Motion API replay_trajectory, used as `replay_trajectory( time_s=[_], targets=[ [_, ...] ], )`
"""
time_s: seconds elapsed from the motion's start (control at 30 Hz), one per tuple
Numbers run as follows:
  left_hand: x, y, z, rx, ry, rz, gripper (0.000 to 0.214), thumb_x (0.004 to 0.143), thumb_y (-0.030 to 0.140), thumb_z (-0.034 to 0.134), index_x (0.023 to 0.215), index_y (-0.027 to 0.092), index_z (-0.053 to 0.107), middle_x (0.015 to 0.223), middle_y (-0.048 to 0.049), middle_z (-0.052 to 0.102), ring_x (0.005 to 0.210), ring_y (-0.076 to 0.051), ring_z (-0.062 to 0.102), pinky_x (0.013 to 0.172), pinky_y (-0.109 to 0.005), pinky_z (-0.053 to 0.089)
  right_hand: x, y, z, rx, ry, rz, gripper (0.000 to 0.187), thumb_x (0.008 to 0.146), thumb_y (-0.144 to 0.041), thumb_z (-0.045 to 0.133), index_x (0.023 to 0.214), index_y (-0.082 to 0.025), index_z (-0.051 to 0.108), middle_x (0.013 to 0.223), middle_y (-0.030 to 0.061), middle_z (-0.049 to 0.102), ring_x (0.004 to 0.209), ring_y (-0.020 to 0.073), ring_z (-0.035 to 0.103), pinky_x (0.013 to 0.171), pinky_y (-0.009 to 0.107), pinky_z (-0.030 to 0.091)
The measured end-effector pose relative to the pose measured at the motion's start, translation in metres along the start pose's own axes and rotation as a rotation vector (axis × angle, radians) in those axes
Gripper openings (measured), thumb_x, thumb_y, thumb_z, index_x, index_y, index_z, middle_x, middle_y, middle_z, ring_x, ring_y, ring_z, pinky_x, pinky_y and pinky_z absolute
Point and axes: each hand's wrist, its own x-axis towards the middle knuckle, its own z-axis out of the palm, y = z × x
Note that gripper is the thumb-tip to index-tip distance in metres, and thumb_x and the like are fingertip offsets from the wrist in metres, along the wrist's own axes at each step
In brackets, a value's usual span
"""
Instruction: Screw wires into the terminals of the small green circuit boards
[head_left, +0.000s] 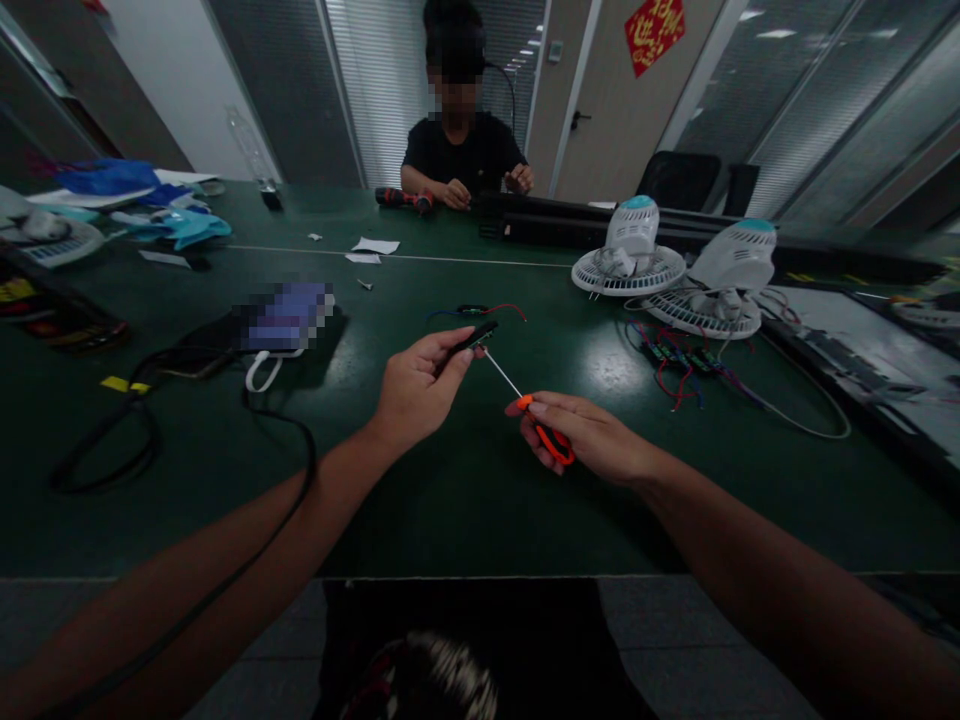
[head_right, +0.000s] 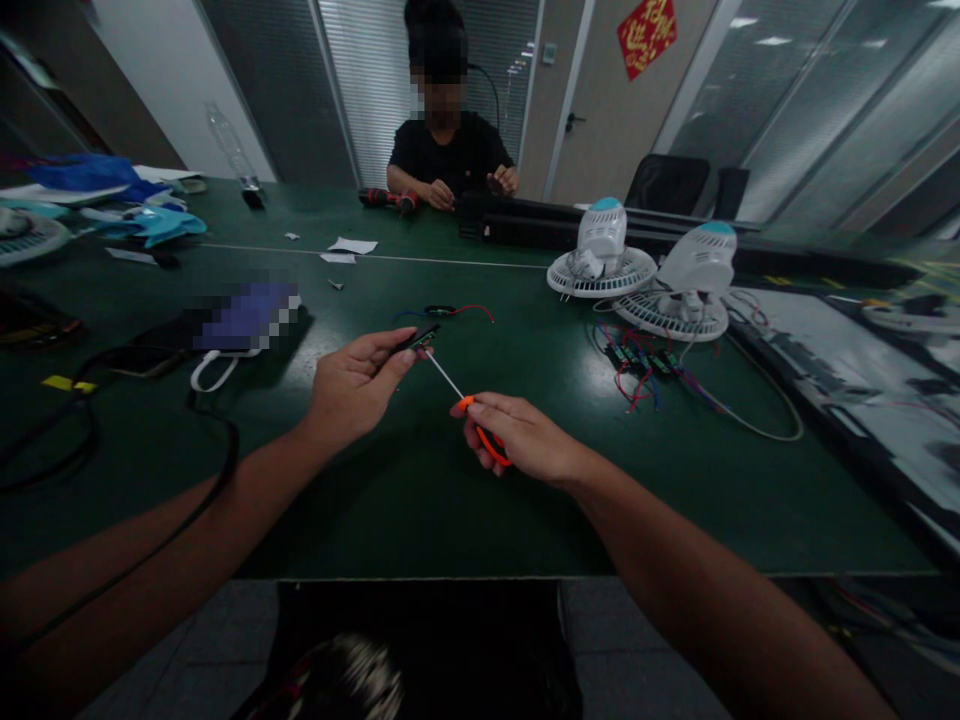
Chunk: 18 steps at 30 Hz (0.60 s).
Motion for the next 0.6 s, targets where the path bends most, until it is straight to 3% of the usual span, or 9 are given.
replay_trajectory(
  time_s=[0.33, 0.6],
  targets=[
    [-0.0002, 0.002, 0.0001, 0.017, -0.002, 0.008, 0.032, 0.089, 0.024, 0.072, 0.12, 0.013, 0.073, 0.108, -0.0121, 0.082, 0.1, -0.022, 0.079, 0.095, -0.036, 0.064, -0.0002, -0.0014, 0.002, -0.052, -0.031, -0.009, 0.015, 0.105, -0.033, 0.052, 0.103, -0.018, 0.054, 0.083, 0.0013, 0.069, 0.059, 0.006, 0.061, 0.053, 0.019, 0.049],
    [-0.0011, 0.0039, -0.0002, 0.038, -0.002, 0.002, 0.032, 0.09, 0.023, 0.072, 0.12, 0.014, 0.074, 0.107, -0.0116, 0.082, 0.1, -0.021, 0.079, 0.096, -0.036, 0.064, -0.0002, -0.0018, 0.002, -0.077, -0.039, -0.031, 0.022, 0.101, -0.039, 0.06, 0.099, -0.019, 0.052, 0.079, 0.0006, 0.071, 0.057, 0.0061, 0.061, 0.049, 0.019, 0.044]
  ],
)
